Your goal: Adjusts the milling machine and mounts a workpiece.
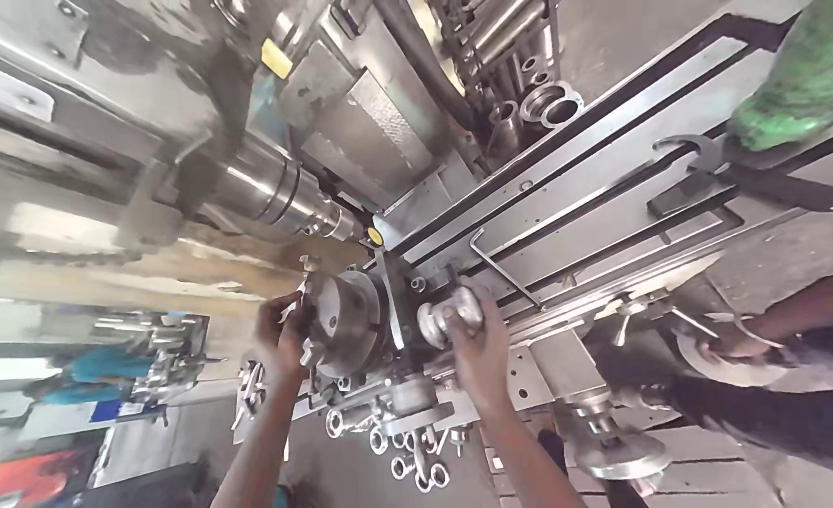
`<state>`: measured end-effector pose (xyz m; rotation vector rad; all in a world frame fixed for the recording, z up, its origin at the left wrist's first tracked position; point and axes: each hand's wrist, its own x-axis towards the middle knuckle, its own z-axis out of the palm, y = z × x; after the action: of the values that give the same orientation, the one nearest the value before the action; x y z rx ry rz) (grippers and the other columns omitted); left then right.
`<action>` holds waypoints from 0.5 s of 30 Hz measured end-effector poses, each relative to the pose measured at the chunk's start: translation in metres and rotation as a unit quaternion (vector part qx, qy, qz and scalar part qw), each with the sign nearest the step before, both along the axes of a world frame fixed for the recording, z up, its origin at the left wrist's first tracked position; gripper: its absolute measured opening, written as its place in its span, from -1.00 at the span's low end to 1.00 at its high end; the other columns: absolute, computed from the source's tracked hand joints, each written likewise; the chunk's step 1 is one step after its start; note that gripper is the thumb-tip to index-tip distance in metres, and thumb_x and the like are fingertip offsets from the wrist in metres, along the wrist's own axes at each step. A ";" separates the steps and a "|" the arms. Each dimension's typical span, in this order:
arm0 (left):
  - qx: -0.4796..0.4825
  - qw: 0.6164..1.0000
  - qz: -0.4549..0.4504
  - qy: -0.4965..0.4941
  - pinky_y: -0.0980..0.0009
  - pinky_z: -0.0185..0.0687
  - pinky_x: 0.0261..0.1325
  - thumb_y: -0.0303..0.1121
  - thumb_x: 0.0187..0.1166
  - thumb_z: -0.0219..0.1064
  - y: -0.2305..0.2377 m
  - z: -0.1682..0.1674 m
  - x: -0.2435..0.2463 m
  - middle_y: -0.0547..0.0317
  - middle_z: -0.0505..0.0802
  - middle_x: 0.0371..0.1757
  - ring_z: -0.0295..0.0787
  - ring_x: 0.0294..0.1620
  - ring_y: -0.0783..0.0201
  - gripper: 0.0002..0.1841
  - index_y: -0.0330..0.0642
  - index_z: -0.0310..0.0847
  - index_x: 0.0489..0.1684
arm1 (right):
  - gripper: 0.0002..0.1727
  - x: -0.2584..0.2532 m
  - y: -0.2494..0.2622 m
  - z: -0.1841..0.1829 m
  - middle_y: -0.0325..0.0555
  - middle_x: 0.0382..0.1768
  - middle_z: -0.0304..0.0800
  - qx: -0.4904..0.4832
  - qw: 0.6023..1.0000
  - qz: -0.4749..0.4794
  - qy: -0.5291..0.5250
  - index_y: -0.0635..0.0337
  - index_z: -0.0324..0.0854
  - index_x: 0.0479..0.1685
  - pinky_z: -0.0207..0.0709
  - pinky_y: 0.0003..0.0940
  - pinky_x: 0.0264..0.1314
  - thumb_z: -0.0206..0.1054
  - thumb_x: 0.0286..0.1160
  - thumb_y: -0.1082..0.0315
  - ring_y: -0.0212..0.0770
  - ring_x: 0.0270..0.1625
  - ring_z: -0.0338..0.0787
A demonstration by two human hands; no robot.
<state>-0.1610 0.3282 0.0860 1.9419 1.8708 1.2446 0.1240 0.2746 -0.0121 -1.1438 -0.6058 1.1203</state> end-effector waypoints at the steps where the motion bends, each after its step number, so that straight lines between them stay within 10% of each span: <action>1: 0.000 1.000 0.001 0.002 0.38 0.77 0.00 -0.51 0.54 0.13 0.000 0.000 0.000 0.05 0.85 0.10 0.82 -0.04 0.36 -0.68 -0.42 0.57 0.19 | -0.44 0.006 -0.001 0.002 -0.03 0.27 0.75 0.011 0.999 -0.035 0.015 0.04 0.58 0.53 0.78 -0.29 0.17 0.46 0.48 0.28 -0.27 0.17 0.81; 7: 0.006 1.000 -0.001 0.010 0.41 0.74 0.01 -0.50 0.53 0.11 -0.005 0.000 0.004 0.04 0.85 0.10 0.81 -0.04 0.39 -0.67 -0.43 0.56 0.20 | -0.43 0.034 -0.005 0.015 -0.11 0.11 0.74 0.079 0.982 -0.156 0.073 0.15 0.45 0.59 0.77 -0.47 -0.20 0.36 0.55 0.43 -0.36 -0.21 0.79; 15: 0.011 1.000 -0.021 -0.012 0.44 0.76 -0.02 -0.51 0.51 0.14 -0.007 0.001 0.005 0.09 0.85 0.07 0.81 -0.06 0.43 -0.69 -0.43 0.54 0.17 | -0.44 0.022 -0.060 0.032 0.05 0.25 0.74 0.070 0.991 -0.089 0.067 0.47 0.49 0.46 0.76 -0.51 0.17 0.40 0.47 0.38 -0.38 0.15 0.80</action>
<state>-0.1559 0.3215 0.0869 1.9564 1.8035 1.2761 0.1464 0.2149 0.0198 -0.9744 -0.4613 0.9780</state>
